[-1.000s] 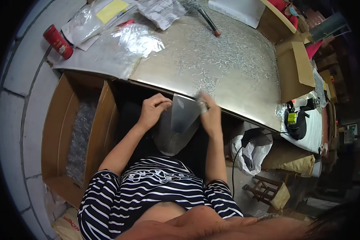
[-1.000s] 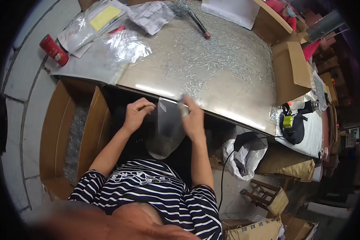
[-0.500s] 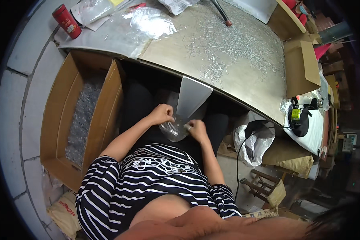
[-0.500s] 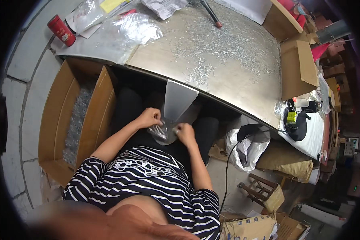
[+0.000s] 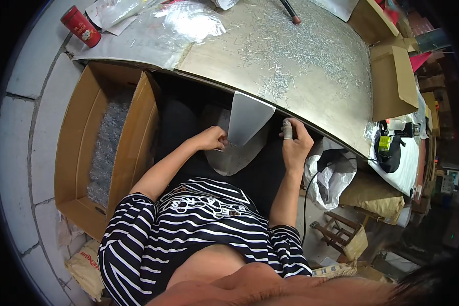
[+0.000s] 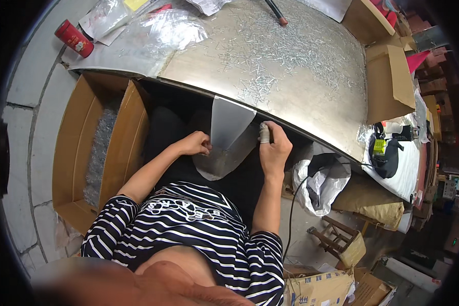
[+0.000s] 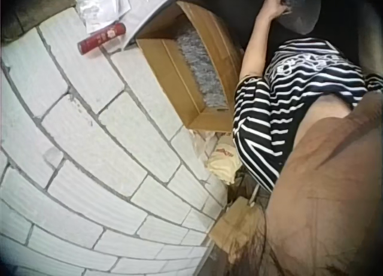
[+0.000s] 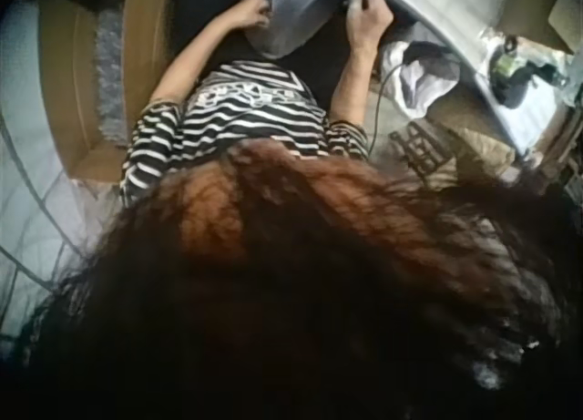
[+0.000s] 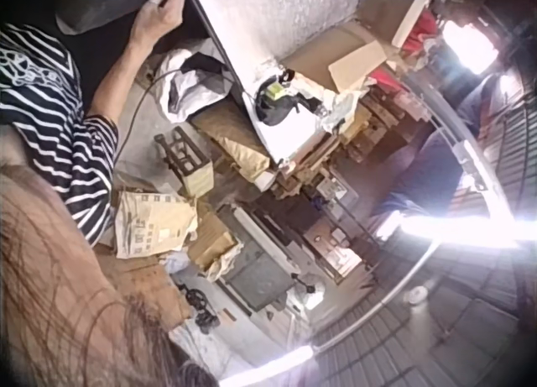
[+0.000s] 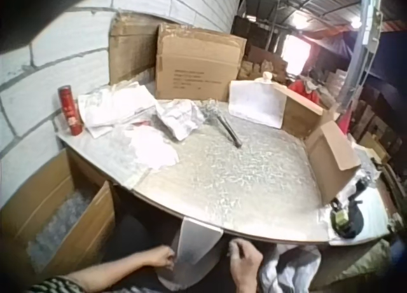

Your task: Sorting small metal components into plastic bags and placing them into a shipping box.

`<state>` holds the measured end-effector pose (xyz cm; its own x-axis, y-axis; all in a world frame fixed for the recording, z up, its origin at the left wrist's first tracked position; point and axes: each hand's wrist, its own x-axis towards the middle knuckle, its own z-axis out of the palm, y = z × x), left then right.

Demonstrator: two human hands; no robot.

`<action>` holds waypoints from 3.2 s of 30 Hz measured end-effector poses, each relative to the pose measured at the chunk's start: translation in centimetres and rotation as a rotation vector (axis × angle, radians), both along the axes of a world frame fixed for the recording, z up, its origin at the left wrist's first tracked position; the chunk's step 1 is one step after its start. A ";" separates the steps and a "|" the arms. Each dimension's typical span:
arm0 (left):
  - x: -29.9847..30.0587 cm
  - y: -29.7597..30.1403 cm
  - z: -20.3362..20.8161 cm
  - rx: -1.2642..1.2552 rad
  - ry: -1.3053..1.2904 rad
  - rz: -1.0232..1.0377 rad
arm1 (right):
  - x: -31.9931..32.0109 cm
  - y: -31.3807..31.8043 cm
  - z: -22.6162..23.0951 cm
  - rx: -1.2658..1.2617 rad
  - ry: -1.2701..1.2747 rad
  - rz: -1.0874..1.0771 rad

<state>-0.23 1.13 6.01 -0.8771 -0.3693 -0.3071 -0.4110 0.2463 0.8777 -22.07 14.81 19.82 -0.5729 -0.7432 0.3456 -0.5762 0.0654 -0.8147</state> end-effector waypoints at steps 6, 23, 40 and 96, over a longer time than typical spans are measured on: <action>2.2 1.7 6.2 0.630 0.221 0.126 | 3.4 1.1 -2.4 0.268 -0.064 0.451; 0.4 1.9 1.1 0.139 0.118 0.183 | 2.3 2.2 -9.8 0.425 -0.345 0.429; -0.8 2.1 -3.1 1.275 0.501 0.472 | 1.3 -8.6 -0.5 0.284 0.410 0.172; -1.8 3.8 4.8 0.801 0.140 0.194 | -29.3 9.6 -2.1 0.083 0.677 -0.960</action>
<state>-2.06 4.92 10.85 -0.8698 -0.2344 -0.4341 -0.2560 -0.5377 0.8033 -51.39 24.43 17.71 -0.6285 -0.1418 0.7648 -0.5754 0.7464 -0.3344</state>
